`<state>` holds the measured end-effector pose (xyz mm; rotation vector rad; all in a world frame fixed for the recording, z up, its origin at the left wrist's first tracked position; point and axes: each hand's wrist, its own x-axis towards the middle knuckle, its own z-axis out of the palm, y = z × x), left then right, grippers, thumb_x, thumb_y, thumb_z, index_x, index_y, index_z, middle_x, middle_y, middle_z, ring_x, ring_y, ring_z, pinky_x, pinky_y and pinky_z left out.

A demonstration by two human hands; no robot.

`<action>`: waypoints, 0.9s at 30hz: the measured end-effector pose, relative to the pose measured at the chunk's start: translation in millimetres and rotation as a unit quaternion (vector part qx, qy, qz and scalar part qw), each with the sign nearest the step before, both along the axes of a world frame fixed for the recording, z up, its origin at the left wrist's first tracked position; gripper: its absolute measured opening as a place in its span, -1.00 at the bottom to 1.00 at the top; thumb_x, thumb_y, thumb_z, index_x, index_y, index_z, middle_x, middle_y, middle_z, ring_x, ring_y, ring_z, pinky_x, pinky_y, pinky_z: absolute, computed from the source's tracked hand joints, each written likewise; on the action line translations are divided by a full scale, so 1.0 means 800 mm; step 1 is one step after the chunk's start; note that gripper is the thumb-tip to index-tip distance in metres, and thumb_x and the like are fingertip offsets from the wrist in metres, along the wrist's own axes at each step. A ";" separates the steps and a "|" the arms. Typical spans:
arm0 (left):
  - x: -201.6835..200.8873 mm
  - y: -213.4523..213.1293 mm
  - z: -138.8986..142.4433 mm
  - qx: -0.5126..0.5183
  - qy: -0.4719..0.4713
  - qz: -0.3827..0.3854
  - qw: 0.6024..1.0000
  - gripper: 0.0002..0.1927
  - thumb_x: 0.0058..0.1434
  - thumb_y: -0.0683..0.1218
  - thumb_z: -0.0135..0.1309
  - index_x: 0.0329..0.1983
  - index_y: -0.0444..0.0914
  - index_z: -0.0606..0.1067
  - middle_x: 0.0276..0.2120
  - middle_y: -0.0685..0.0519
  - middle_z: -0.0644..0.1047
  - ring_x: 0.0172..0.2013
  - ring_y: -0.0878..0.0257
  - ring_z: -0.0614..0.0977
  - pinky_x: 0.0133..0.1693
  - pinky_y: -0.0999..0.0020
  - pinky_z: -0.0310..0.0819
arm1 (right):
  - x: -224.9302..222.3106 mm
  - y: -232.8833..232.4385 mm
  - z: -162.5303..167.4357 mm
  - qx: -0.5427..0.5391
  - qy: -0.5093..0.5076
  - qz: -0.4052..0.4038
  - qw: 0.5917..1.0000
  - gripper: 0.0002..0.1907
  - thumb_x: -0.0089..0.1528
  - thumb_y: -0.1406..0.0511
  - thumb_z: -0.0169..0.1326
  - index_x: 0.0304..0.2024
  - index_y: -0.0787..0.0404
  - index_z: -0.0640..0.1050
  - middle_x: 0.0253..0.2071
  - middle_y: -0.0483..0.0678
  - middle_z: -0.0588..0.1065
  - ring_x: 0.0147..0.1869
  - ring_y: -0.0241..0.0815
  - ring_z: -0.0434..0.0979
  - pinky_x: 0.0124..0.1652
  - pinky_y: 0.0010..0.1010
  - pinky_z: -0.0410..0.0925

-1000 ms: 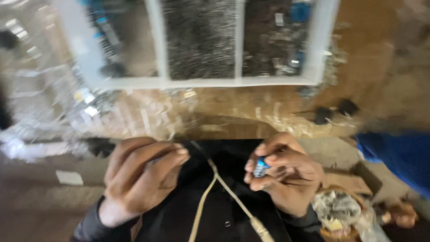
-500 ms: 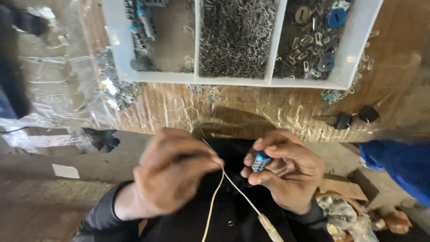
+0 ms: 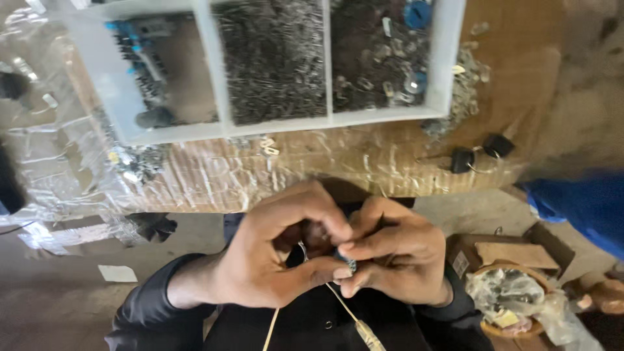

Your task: The person assembles small lock cylinders at a workbench. They pick tiny metal parts such as springs, pins and clips from a compartment organizer tray and insert them one at a time into lock bodies held in their hands, pressing each part into place before setting the assembly aside and starting the next one.

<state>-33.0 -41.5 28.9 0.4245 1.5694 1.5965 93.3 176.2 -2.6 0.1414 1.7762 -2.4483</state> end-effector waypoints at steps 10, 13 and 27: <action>-0.030 0.113 0.018 -0.215 0.567 -0.040 0.794 -0.54 0.30 0.00 0.30 0.22 -0.21 0.53 -0.25 0.01 0.44 -0.28 0.14 0.54 -0.31 0.30 0.47 | 0.046 0.026 0.006 -0.066 -0.055 -0.242 0.966 -0.60 0.20 0.36 0.42 0.05 0.25 0.60 0.01 0.09 0.47 -0.15 -0.13 0.60 -0.29 -0.42 0.58; -0.033 0.101 0.027 -0.188 0.511 -0.040 0.838 -0.60 0.33 0.00 0.23 0.18 -0.22 0.52 -0.17 0.03 0.44 -0.21 0.15 0.54 -0.21 0.32 0.51 | 0.051 0.034 0.003 -0.083 -0.026 -0.236 0.968 -0.63 0.21 0.36 0.42 0.03 0.26 0.61 0.00 0.07 0.48 -0.14 -0.12 0.61 -0.31 -0.43 0.59; -0.006 0.095 -0.006 -0.213 0.576 -0.030 0.789 -0.48 0.41 0.16 0.16 0.27 -0.25 0.51 -0.20 0.05 0.40 -0.24 0.18 0.45 -0.25 0.29 0.39 | 0.044 0.032 0.005 -0.075 -0.046 -0.244 0.966 -0.65 0.19 0.48 0.41 -0.01 0.28 0.60 0.00 0.08 0.47 -0.13 -0.10 0.61 -0.30 -0.36 0.59</action>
